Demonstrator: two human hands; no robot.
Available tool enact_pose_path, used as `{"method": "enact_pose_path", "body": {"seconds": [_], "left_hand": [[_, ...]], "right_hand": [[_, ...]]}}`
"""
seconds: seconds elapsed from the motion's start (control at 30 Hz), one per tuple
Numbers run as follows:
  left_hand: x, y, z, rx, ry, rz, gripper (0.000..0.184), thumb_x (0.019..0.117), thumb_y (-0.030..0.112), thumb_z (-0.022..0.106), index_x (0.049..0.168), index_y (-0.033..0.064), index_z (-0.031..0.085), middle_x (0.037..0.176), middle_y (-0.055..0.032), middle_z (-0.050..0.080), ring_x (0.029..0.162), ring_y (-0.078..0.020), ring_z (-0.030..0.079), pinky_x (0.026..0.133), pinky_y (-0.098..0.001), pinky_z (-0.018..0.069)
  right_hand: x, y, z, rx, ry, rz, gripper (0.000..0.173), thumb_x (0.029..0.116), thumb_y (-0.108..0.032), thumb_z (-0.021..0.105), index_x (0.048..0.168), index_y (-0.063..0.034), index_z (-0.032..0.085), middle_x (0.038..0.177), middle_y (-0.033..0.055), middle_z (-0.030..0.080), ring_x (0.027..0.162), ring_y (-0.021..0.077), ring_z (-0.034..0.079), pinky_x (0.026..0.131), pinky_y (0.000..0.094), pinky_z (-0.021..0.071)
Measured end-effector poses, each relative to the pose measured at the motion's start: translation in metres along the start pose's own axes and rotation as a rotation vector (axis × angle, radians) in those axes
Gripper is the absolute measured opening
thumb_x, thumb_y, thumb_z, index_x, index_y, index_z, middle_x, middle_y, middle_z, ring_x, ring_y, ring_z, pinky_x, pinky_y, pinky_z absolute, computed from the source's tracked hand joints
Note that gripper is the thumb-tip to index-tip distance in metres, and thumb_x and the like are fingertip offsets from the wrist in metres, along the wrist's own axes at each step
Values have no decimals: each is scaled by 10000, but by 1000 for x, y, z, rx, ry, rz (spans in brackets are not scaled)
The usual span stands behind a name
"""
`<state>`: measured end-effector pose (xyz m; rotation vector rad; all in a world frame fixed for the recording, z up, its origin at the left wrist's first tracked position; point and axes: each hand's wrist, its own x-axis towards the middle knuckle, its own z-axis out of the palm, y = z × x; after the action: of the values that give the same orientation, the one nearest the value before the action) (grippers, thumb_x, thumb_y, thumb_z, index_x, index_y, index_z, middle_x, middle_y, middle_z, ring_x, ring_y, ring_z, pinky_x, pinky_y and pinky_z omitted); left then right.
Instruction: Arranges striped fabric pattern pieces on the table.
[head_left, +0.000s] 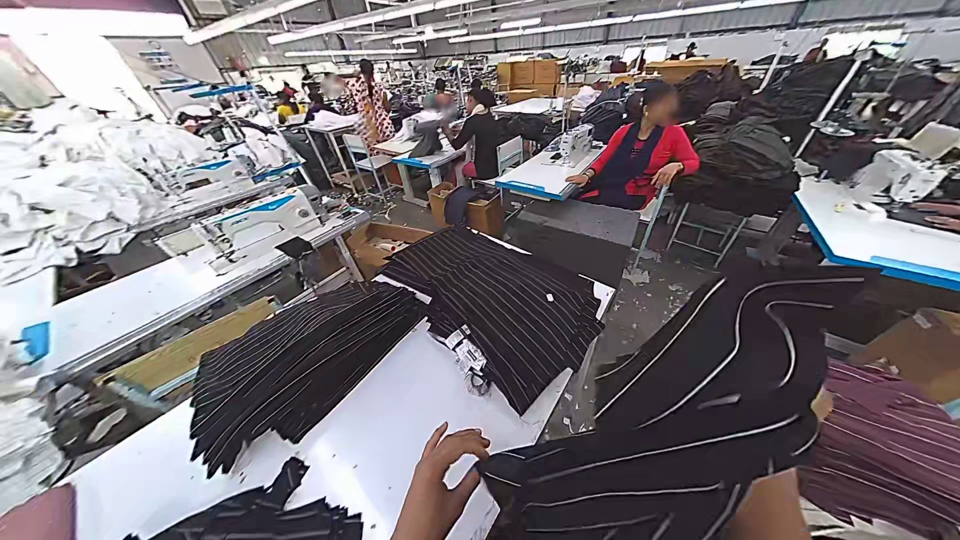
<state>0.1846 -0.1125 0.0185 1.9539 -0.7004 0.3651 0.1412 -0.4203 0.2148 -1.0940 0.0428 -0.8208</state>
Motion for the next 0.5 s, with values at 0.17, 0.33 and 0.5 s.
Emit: {"method": "enact_pose_path", "body": {"seconds": [0.17,0.33,0.5], "left_hand": [[-34,79,-105,-336,456,-1,229,1053,424,498,1169,364,686,1103,156,747,1068,-21,695,994,-269,553],[-65,130,-153,-457,911,-115,308,1067,403,477,1287,275,651,1239,160,682,1173,65,591,1010,-170,470],[-105,52,-160,140,877,-758,440,1102,90,283,1429,-165,428,1451,-264,524,1350,-164,515,1128,-265,377]], "right_hand": [[26,19,-9,-185,-386,-174,70,958,-287,705,1016,-315,731,926,-209,760,840,-73,704,783,130,592],[15,46,44,-127,-324,130,237,1074,-125,413,1268,-1,472,1057,-121,636,997,-136,593,921,89,484],[25,179,43,-297,-800,880,405,1116,-360,331,1270,-100,600,1101,6,738,992,54,702,848,257,593]]}}
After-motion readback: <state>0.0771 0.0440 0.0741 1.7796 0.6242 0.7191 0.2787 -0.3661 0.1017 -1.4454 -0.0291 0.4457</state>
